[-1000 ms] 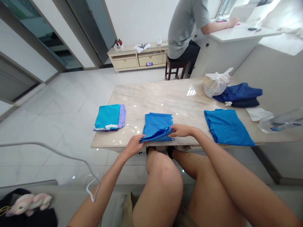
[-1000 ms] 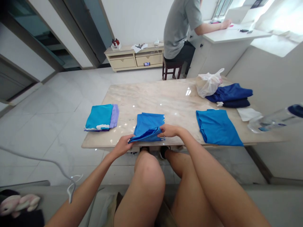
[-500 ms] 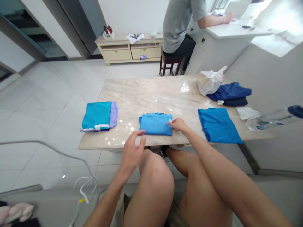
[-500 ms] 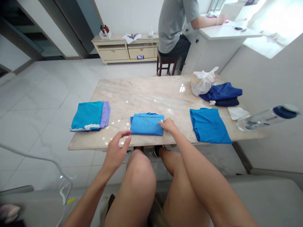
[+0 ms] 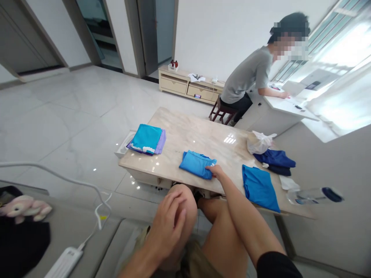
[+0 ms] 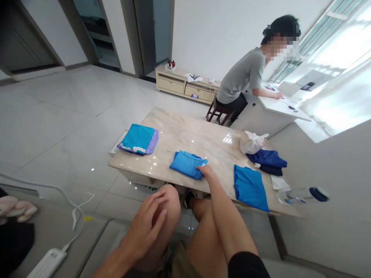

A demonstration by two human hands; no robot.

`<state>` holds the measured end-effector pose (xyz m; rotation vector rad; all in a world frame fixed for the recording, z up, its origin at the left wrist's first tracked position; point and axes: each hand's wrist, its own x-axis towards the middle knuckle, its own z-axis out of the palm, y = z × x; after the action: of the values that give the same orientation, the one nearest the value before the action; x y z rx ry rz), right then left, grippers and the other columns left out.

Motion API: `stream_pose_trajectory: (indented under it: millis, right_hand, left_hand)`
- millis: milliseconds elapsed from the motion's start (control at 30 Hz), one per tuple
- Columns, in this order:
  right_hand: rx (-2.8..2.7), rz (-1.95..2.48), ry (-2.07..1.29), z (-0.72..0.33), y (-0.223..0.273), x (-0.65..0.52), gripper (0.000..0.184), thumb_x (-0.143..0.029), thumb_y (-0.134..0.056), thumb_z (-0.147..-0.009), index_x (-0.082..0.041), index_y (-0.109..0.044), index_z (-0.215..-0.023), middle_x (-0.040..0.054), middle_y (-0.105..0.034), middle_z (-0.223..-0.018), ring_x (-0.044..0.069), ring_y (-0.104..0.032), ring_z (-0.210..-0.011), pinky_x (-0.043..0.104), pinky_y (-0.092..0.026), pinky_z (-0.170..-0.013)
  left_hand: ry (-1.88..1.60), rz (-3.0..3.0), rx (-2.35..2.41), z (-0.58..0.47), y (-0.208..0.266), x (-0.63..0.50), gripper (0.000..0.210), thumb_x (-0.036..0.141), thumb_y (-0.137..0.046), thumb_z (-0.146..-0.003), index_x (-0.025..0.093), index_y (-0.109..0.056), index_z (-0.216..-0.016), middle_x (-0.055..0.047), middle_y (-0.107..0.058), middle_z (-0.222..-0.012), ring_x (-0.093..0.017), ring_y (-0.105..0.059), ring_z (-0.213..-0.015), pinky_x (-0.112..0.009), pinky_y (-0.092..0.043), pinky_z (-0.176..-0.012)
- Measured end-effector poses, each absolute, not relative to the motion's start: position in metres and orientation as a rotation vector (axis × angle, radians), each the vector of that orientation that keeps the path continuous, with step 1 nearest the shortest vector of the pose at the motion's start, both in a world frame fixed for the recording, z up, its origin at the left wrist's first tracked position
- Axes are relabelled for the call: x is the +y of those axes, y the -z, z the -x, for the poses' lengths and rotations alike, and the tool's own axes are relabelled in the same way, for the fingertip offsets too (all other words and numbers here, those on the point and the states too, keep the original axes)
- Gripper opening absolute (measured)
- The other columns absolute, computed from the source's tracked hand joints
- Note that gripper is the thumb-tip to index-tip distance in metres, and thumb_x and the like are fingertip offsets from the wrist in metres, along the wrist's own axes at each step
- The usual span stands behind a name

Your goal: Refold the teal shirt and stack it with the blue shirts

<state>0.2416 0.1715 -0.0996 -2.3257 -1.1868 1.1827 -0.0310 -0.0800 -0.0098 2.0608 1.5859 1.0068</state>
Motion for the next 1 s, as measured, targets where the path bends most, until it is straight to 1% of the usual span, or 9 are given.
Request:
stream_pose_trajectory:
  millis: [133,267,400,500,567,600,767,900,1000]
  right_hand:
    - [-1.066,2.284,-1.232,-0.245,0.066,0.159,0.030,-0.031,-0.080,-0.089,-0.015,-0.069,-0.112,0.0176,-0.078,-0.116,0.027,-0.076,-0.098,0.033,-0.065,-0.073]
    - [-0.956,2.146,-1.199,-0.286,0.023,0.121,0.031,-0.035,-0.085,-0.086,-0.016,-0.071,-0.106,0.0148,-0.079,-0.115,0.024,-0.075,-0.099,0.028,-0.063,-0.073]
    - [-0.828,2.073,-1.030,-0.356,-0.011,0.030,0.036,-0.043,-0.090,-0.082,-0.015,-0.075,-0.098,0.0116,-0.081,-0.103,0.025,-0.074,-0.095,0.026,-0.059,-0.069]
    - [-0.620,2.019,-0.915,-0.393,-0.025,-0.065,0.041,-0.046,-0.090,-0.080,-0.015,-0.076,-0.103,0.0118,-0.082,-0.103,0.027,-0.076,-0.095,0.029,-0.061,-0.070]
    - [-0.407,1.946,-0.851,-0.404,-0.025,-0.130,0.046,-0.047,-0.091,-0.078,-0.017,-0.076,-0.109,0.0118,-0.082,-0.107,0.029,-0.077,-0.096,0.032,-0.063,-0.072]
    - [-0.306,1.917,-0.819,-0.407,-0.022,-0.160,0.046,-0.047,-0.091,-0.077,-0.017,-0.076,-0.109,0.0121,-0.083,-0.107,0.029,-0.078,-0.095,0.033,-0.064,-0.071]
    - [0.166,1.901,-0.665,-0.405,0.017,-0.259,0.040,-0.048,-0.093,-0.072,-0.019,-0.072,-0.091,0.0105,-0.080,-0.088,0.026,-0.076,-0.077,0.033,-0.063,-0.061]
    - [0.271,1.761,-0.563,-0.408,0.036,-0.249,0.037,-0.044,-0.089,-0.071,-0.021,-0.069,-0.091,0.0061,-0.076,-0.083,0.022,-0.073,-0.073,0.033,-0.065,-0.063]
    - [0.154,1.626,-0.494,-0.425,0.024,-0.196,0.040,-0.044,-0.089,-0.068,-0.021,-0.065,-0.090,0.0041,-0.073,-0.081,0.021,-0.071,-0.076,0.033,-0.065,-0.069]
  left_hand:
    - [-0.964,-2.277,1.388,0.044,-0.001,-0.059,0.034,0.019,-0.055,-0.105,0.024,-0.068,-0.136,-0.009,-0.073,-0.144,-0.028,-0.067,-0.138,-0.051,-0.057,-0.118]
    - [-0.928,-2.416,1.245,0.052,-0.005,-0.041,0.030,0.018,-0.052,-0.107,0.023,-0.071,-0.129,-0.009,-0.077,-0.135,-0.026,-0.071,-0.128,-0.046,-0.058,-0.111]
    - [-0.939,-2.507,1.149,0.048,0.005,-0.027,0.027,0.024,-0.051,-0.110,0.023,-0.072,-0.127,-0.009,-0.079,-0.131,-0.028,-0.072,-0.122,-0.047,-0.055,-0.108]
    - [-0.970,-2.606,1.037,0.042,0.018,-0.019,0.025,0.025,-0.053,-0.108,0.025,-0.072,-0.125,-0.008,-0.080,-0.126,-0.030,-0.070,-0.121,-0.048,-0.050,-0.106]
    - [-1.002,-2.641,0.991,0.039,0.025,-0.015,0.025,0.023,-0.054,-0.106,0.025,-0.072,-0.124,-0.008,-0.080,-0.123,-0.032,-0.069,-0.118,-0.048,-0.048,-0.103]
    - [-1.013,-2.648,0.976,0.038,0.026,-0.013,0.025,0.023,-0.054,-0.106,0.025,-0.072,-0.123,-0.009,-0.080,-0.122,-0.032,-0.069,-0.117,-0.048,-0.047,-0.102]
    - [-1.019,-2.711,0.905,0.028,0.023,-0.005,0.022,0.022,-0.054,-0.105,0.025,-0.071,-0.119,-0.010,-0.080,-0.117,-0.032,-0.069,-0.107,-0.048,-0.046,-0.095]
    - [-0.999,-2.725,0.906,0.020,0.019,-0.003,0.022,0.021,-0.055,-0.105,0.025,-0.071,-0.118,-0.010,-0.080,-0.114,-0.032,-0.068,-0.104,-0.047,-0.046,-0.092]
    - [-0.981,-2.722,0.929,0.017,0.020,-0.006,0.022,0.020,-0.055,-0.104,0.024,-0.071,-0.119,-0.010,-0.080,-0.115,-0.032,-0.068,-0.105,-0.047,-0.046,-0.094]
